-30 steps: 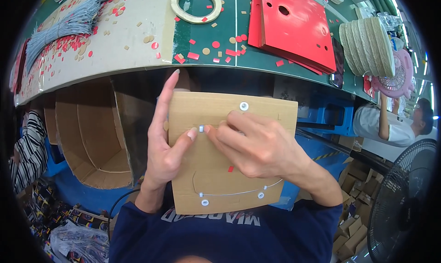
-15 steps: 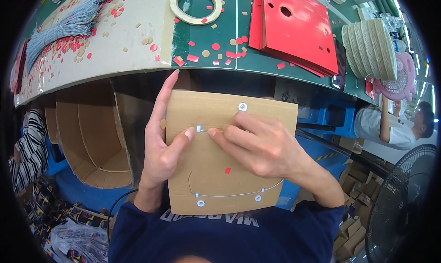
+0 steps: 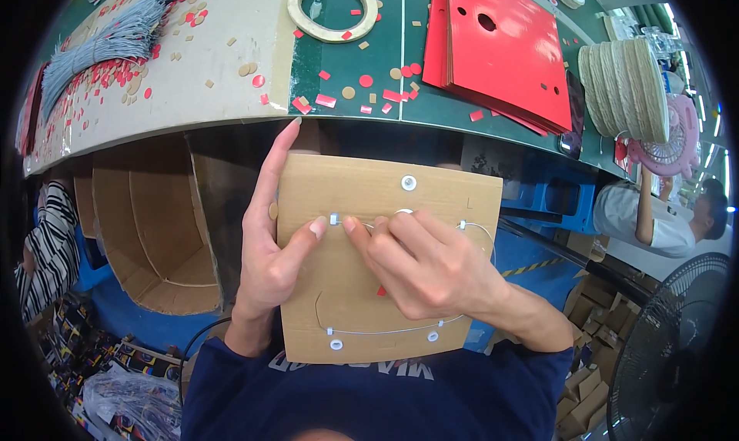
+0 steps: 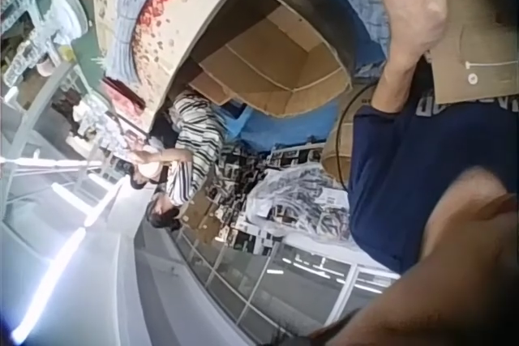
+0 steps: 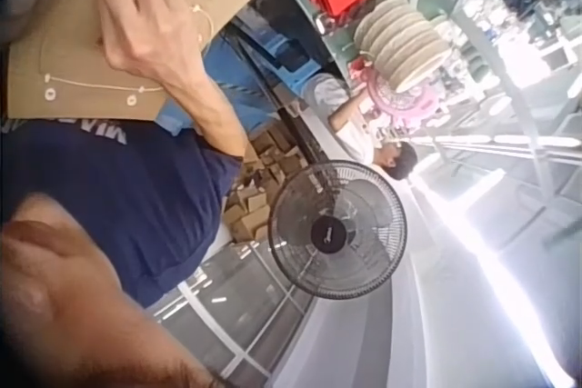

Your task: Assembling lighting components by threading wires through clips on cardboard and plastic bases and applying small stickers.

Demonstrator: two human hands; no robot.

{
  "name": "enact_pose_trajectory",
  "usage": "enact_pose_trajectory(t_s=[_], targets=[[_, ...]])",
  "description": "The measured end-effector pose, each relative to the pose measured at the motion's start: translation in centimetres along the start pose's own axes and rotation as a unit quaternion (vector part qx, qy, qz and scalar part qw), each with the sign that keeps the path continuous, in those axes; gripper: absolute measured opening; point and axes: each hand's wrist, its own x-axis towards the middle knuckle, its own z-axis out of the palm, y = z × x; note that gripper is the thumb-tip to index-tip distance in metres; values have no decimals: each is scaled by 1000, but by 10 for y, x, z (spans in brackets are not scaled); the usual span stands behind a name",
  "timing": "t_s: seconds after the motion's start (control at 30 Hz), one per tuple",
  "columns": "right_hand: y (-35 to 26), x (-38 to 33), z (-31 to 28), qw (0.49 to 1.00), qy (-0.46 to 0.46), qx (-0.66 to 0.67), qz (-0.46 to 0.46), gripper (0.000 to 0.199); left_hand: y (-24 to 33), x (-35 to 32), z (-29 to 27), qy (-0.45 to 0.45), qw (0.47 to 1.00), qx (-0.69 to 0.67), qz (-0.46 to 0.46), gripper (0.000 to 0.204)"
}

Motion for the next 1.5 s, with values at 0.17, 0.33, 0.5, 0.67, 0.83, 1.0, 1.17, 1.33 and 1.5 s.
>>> enact_pose_trajectory(t_s=[0.17,0.33,0.5,0.67,0.83,1.0,1.17,1.33,1.5], targets=[[-3,1,1,1000,1,-22,15,57,1,2,-1,1,1000,1,-7,87],[-4,3,4,1000,22,-6,15,70,2,1,-2,4,1000,8,-6,88],[-1,-2,9,999,43,0,20,71,6,3,1,2,1000,-7,-19,87],[-3,-4,11,998,58,18,31,71,3,2,1,-4,1000,-14,-20,87],[-4,-2,11,997,60,7,39,72,3,1,2,-3,1000,-8,-19,87],[-1,-7,13,996,70,33,36,69,7,1,4,-2,999,-30,-34,88],[3,-5,16,990,80,94,69,53,6,3,4,-3,999,-20,-31,88],[5,-5,13,978,113,141,103,52,9,2,3,-12,999,-33,-34,88],[9,-8,6,977,75,157,125,56,8,4,5,-10,998,-36,-46,88]])
